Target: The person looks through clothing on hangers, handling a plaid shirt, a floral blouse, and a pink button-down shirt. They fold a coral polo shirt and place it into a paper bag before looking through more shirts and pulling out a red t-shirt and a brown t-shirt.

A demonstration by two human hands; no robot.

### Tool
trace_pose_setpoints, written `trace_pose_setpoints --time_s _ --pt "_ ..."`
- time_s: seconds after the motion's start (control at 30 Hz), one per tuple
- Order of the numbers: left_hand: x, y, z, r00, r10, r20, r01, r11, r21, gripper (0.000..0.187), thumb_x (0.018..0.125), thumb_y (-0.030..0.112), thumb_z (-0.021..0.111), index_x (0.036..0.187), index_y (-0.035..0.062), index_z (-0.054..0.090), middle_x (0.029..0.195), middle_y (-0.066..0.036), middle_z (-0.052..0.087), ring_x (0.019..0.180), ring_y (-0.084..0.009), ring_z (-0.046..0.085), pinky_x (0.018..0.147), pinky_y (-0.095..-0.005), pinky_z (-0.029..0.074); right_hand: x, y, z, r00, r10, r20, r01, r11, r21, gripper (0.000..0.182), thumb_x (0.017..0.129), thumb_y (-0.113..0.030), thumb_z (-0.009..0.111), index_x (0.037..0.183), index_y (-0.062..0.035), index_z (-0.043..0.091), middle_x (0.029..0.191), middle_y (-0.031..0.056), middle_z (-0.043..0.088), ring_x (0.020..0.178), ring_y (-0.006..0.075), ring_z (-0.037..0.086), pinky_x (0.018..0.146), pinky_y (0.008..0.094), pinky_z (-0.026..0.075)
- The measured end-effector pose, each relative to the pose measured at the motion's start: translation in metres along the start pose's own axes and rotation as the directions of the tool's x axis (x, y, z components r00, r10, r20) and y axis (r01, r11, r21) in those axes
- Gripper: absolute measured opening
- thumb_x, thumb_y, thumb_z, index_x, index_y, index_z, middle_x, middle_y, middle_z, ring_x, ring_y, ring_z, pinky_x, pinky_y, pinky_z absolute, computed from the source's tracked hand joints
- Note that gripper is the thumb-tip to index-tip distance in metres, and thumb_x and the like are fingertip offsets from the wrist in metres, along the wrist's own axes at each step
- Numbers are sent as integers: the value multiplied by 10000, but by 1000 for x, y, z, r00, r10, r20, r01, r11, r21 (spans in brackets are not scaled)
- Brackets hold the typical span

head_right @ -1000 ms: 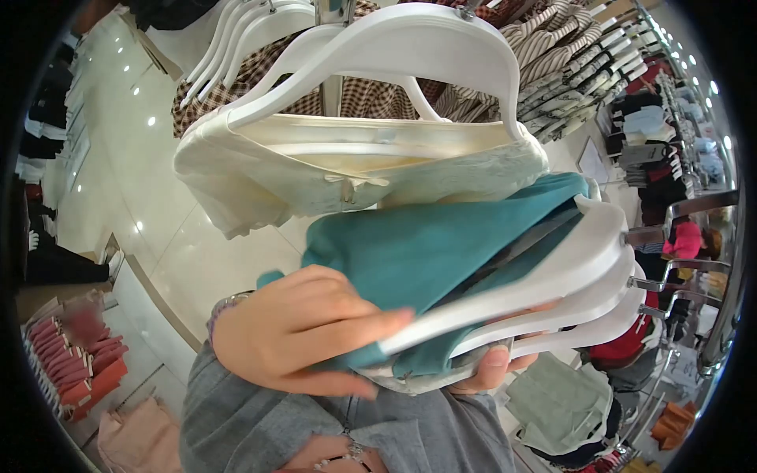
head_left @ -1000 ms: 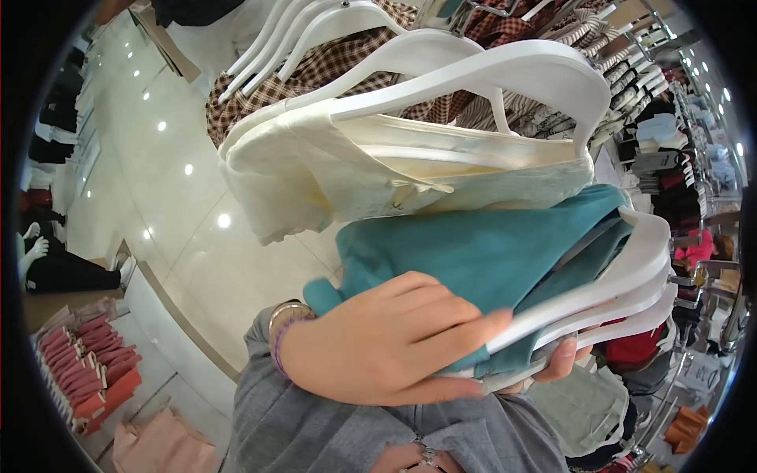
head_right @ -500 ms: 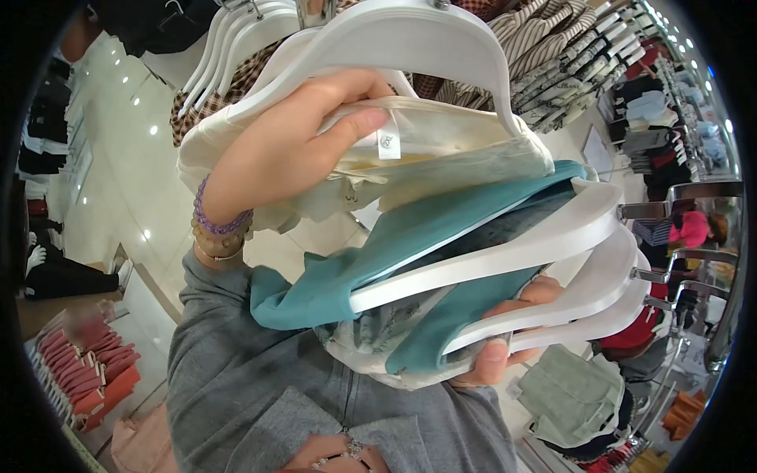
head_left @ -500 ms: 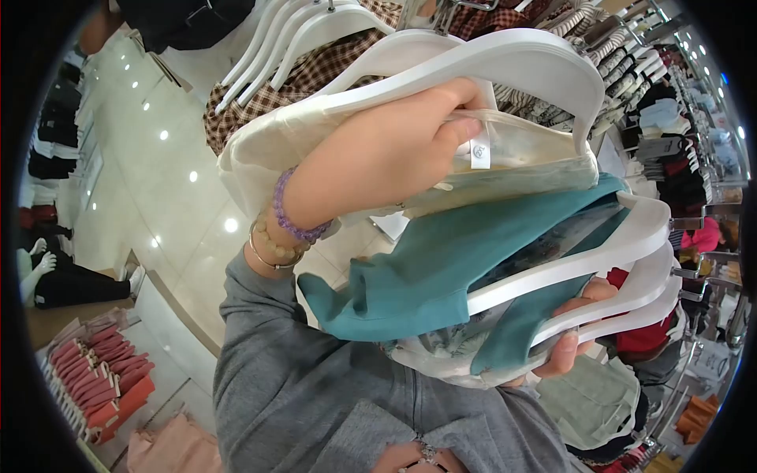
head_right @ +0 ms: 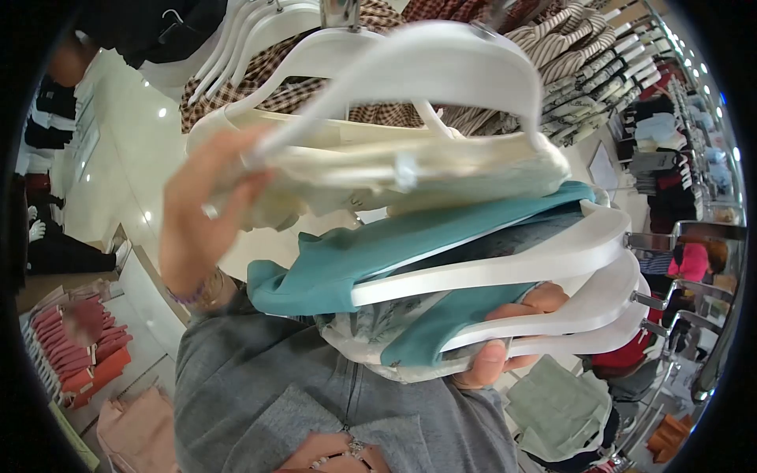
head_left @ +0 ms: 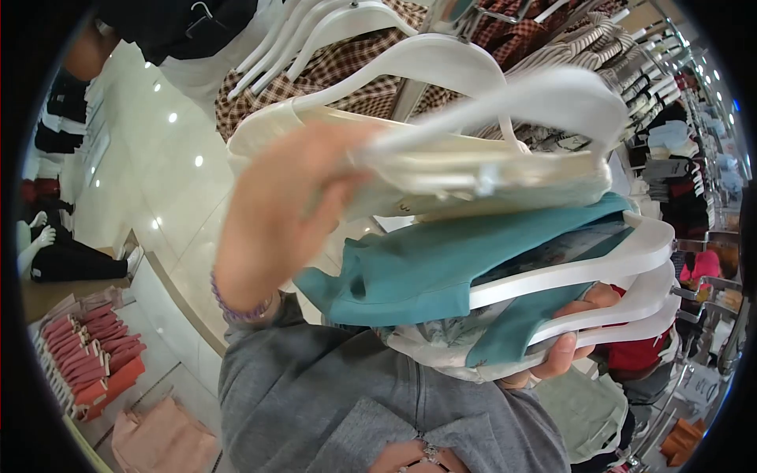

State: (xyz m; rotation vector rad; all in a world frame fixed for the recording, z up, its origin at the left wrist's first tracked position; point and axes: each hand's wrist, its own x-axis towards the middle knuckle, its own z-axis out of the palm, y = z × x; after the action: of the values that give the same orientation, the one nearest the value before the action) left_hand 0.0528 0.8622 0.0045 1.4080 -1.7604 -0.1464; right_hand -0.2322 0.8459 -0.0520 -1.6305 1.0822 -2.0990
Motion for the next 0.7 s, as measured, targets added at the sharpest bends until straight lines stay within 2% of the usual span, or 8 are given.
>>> trace_pose_setpoints --time_s 0.13,0.2,0.3,0.4,0.47,0.5,0.6,0.7 --pt "-32 32 11 970 49 239 15 966 -258 470 774 31 610 1242 60 566 775 -78 570 641 -262 546 588 -342 437 -4 8 16 977 -100 -189 97 995 -23 392 842 -383 481 947 -7 522 1062 186 494 1053 277 512 823 439 494" --pt "-35 45 14 956 68 287 47 925 -376 508 740 -19 613 1242 47 579 787 -108 605 619 -275 557 578 -349 433 -7 11 19 951 -210 -227 197 977 -78 398 849 -380 475 965 -4 531 1088 195 502 1092 282 513 844 446 499" --pt "-36 57 26 948 101 303 59 878 -476 544 726 -40 614 1264 23 568 774 -107 613 607 -268 564 575 -350 434 3 17 -4 766 -599 234 633 767 -108 364 976 -327 325 1243 -140 485 1360 282 406 1308 424 390 1054 593 405" --pt "-34 56 30 942 134 308 29 881 -472 532 746 -6 640 1272 -9 558 784 -92 603 615 -253 558 590 -345 441 -3 -11 21 839 -458 295 538 781 -318 349 1001 -319 288 1273 -163 440 1349 272 416 1283 457 404 1024 621 422" --pt "-30 53 26 935 120 333 35 905 -423 516 754 16 656 1261 -15 568 852 -110 613 670 -253 570 614 -344 453 -11 -12 20 941 -290 174 335 873 -355 411 969 -303 320 1325 -106 379 1358 269 413 1274 440 418 1034 592 418" --pt "-29 50 25 953 121 277 1 915 -403 506 757 33 665 1252 -17 575 895 -117 613 719 -251 576 634 -343 462 -23 6 -3 983 -171 61 181 943 -280 491 937 -287 351 1370 -58 331 1368 269 408 1267 413 433 1050 557 411" --pt "-22 53 30 987 143 72 -116 949 -292 468 764 78 689 1214 -15 604 1020 -131 607 860 -246 585 702 -350 481 -21 -11 -31 963 255 88 -253 967 -42 653 864 -220 514 1414 62 304 1393 232 414 1202 315 466 1016 448 400" --pt "-27 88 36 960 265 -92 -279 927 -249 382 759 110 710 1122 7 649 1061 -119 610 914 -236 589 783 -380 480 -1 -24 -12 940 95 328 -21 975 -222 630 915 -272 561 1400 64 340 1353 229 437 1201 315 461 1017 401 360"
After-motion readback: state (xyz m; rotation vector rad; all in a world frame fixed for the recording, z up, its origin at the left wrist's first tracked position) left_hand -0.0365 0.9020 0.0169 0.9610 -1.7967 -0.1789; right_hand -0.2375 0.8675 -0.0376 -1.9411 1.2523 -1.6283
